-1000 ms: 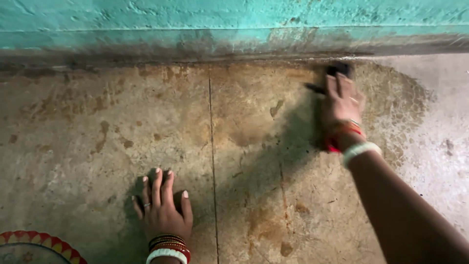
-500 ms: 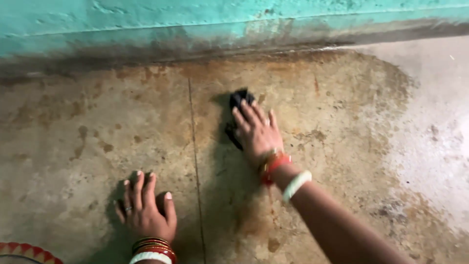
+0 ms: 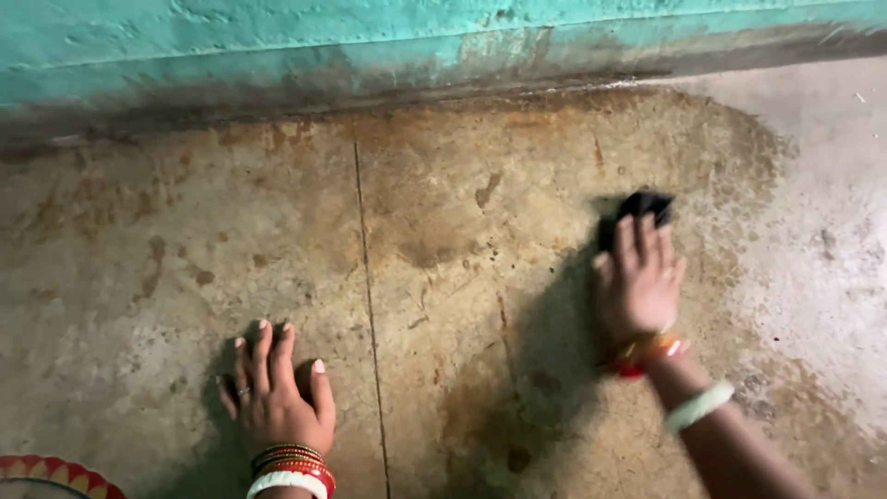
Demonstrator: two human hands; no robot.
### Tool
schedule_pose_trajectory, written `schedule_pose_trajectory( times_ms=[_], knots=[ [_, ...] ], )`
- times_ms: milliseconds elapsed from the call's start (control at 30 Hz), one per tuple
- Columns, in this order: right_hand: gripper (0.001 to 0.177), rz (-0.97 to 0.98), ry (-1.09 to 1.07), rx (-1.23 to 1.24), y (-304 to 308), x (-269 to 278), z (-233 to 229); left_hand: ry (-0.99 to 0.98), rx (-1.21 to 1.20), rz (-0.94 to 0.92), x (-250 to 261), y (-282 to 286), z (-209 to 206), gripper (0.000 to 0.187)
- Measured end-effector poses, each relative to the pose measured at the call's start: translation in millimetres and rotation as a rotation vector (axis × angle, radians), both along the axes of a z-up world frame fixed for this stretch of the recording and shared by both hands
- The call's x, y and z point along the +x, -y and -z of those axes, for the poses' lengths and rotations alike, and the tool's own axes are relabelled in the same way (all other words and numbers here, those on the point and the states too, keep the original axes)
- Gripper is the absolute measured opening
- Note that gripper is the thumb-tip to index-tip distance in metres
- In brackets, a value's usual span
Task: Clean the floor using a damp cloth by wiping the surface repeatedly.
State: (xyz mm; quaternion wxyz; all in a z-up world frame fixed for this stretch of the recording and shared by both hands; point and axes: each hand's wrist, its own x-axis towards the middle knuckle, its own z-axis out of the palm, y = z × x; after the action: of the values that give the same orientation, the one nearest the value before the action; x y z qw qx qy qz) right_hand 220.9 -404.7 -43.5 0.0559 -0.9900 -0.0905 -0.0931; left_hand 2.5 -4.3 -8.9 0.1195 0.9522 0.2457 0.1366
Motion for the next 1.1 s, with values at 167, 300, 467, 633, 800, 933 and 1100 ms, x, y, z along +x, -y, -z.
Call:
schedule_pose_trajectory(
  times_ms=[167,300,467,633,800,933,1100],
  knots=[
    [0.074,-0.176,-0.267,-0.002,-133.5,-62.9,-66.9,0.006,-0.002,0.009,1.9,0.1,-0.1,0.060],
    [0.068,-0.414,-0.257,0.029,-169.7,-29.7,-31.7,0.027,-0.007,0.020,-0.2,0.8,-1.9,0.058],
    [0.066,-0.270,-0.204,-0.093,-121.4,47.1,-42.1,0.036,-0.016,0.029,-1.1,2.2,-3.1,0.057],
    [0.066,-0.022,-0.142,0.028,-14.6,50.5,-39.8,0.010,-0.015,0.020,-2.2,1.2,-3.1,0.057],
    [0.061,0.138,-0.057,0.042,27.0,-28.6,1.7,-0.004,-0.013,0.007,-1.6,2.0,-3.2,0.058],
    [0.069,-0.001,-0.033,0.153,-67.1,-93.9,-16.5,-0.007,0.004,0.007,-0.2,0.3,-1.7,0.059],
    [0.073,-0.303,-0.299,-0.076,-137.5,-63.1,-38.1,0.019,0.000,0.016,-1.2,1.3,0.6,0.058]
  ],
)
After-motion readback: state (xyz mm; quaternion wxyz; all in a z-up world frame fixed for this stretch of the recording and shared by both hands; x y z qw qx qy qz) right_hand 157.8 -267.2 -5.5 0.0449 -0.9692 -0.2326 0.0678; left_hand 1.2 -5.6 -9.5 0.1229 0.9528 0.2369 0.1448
